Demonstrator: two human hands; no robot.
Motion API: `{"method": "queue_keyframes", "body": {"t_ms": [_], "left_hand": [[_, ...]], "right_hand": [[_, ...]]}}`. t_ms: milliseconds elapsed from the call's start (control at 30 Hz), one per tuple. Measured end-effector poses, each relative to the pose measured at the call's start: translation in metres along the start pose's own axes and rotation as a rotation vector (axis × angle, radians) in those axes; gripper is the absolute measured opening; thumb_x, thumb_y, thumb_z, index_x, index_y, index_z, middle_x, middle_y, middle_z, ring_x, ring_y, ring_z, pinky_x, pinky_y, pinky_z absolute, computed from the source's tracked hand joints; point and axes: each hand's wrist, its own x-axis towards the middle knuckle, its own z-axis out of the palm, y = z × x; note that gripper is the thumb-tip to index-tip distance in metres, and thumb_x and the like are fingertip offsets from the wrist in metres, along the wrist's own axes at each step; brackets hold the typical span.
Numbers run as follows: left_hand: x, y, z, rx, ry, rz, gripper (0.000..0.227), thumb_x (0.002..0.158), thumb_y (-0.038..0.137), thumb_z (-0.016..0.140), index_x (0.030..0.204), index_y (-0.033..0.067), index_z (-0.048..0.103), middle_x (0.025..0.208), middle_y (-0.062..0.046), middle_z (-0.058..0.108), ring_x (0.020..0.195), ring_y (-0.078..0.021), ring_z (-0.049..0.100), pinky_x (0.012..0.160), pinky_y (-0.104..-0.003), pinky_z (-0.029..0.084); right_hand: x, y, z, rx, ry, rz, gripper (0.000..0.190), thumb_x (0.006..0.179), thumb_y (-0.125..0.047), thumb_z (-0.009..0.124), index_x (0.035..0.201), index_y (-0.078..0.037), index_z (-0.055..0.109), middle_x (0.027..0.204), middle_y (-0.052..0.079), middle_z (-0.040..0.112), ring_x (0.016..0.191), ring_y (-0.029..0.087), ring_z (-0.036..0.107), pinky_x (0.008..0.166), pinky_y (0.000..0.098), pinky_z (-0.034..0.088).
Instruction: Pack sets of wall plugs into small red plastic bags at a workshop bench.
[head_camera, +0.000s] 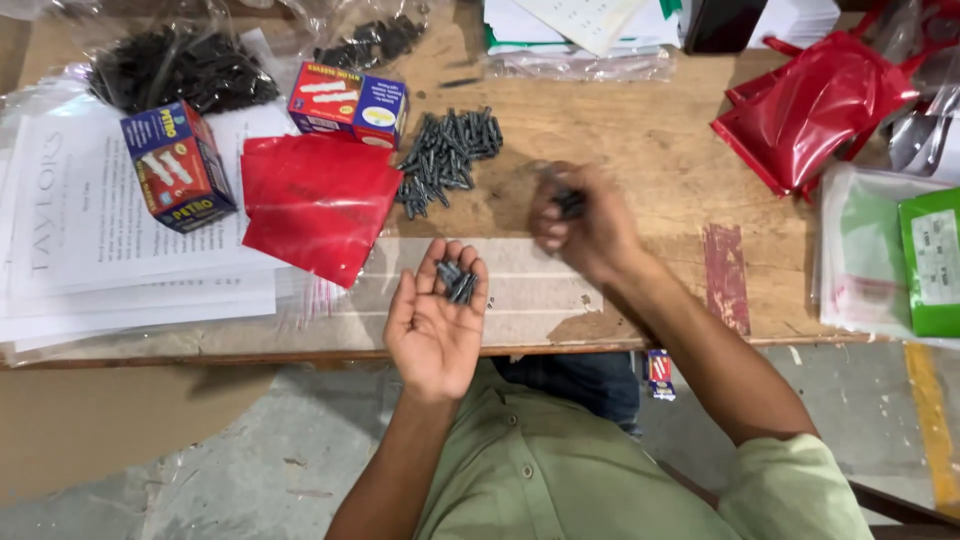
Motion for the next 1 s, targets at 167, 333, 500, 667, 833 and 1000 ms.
{"method": "queue_keyframes", "body": {"t_ms": [167,333,500,667,833,1000], "left_hand": [[0.01,-0.018,-0.001,-0.004,0.002,-0.031,0.043,0.111,0.027,0.049,0.137,-0.0065,0.054,0.134,-0.019,0.061,0.131,-0.032,0.056,0.12,-0.049,0.042],[0.027,-0.038,0.001,-0.007,-0.009,-0.104,0.043,0.112,0.028,0.049,0.137,-0.0065,0.054,0.136,-0.019,0.059,0.133,-0.0323,0.055,0.121,-0.049,0.043],[0.043,-0.047,0.004,0.024,-0.04,-0.126,0.048,0.113,0.03,0.046,0.142,-0.0071,0.051,0.144,-0.02,0.055,0.14,-0.0332,0.051,0.124,-0.049,0.04],[0.046,-0.051,0.004,0.039,-0.065,-0.156,0.052,0.114,0.033,0.044,0.147,-0.0072,0.046,0.152,-0.022,0.051,0.146,-0.0338,0.046,0.127,-0.048,0.036],[0.041,-0.051,0.004,0.089,-0.107,-0.155,0.055,0.115,0.036,0.041,0.151,-0.0063,0.044,0.155,-0.022,0.048,0.149,-0.0331,0.043,0.129,-0.048,0.034],[0.038,-0.05,0.001,0.101,-0.12,-0.15,0.056,0.116,0.037,0.04,0.151,-0.0062,0.044,0.156,-0.022,0.047,0.15,-0.0332,0.042,0.129,-0.048,0.033]], "right_hand": [[-0.027,-0.022,-0.019,0.491,0.29,0.182,0.026,0.091,-0.024,0.05,0.089,-0.002,0.064,0.092,0.015,0.066,0.08,0.025,0.062,0.07,0.0344,0.053],[-0.031,-0.027,-0.023,0.63,0.311,0.074,0.046,0.104,-0.031,0.052,0.129,0.006,0.062,0.138,0.027,0.062,0.13,0.036,0.062,0.116,0.0437,0.05],[-0.042,-0.033,-0.011,0.719,0.255,0.039,0.068,0.105,-0.048,0.05,0.151,0.002,0.046,0.159,0.027,0.047,0.149,0.038,0.048,0.127,0.0464,0.042],[-0.054,-0.031,-0.01,0.804,0.224,0.036,0.078,0.104,-0.055,0.052,0.153,0.005,0.043,0.167,0.029,0.039,0.157,0.041,0.041,0.132,0.0475,0.038],[-0.054,-0.035,-0.004,0.778,0.171,0.036,0.081,0.1,-0.054,0.058,0.153,0.005,0.041,0.166,0.03,0.039,0.159,0.04,0.04,0.134,0.0475,0.035],[-0.055,-0.033,-0.004,0.623,0.12,0.032,0.066,0.105,-0.037,0.053,0.153,0.006,0.039,0.167,0.03,0.037,0.16,0.041,0.036,0.135,0.0473,0.033]]}}
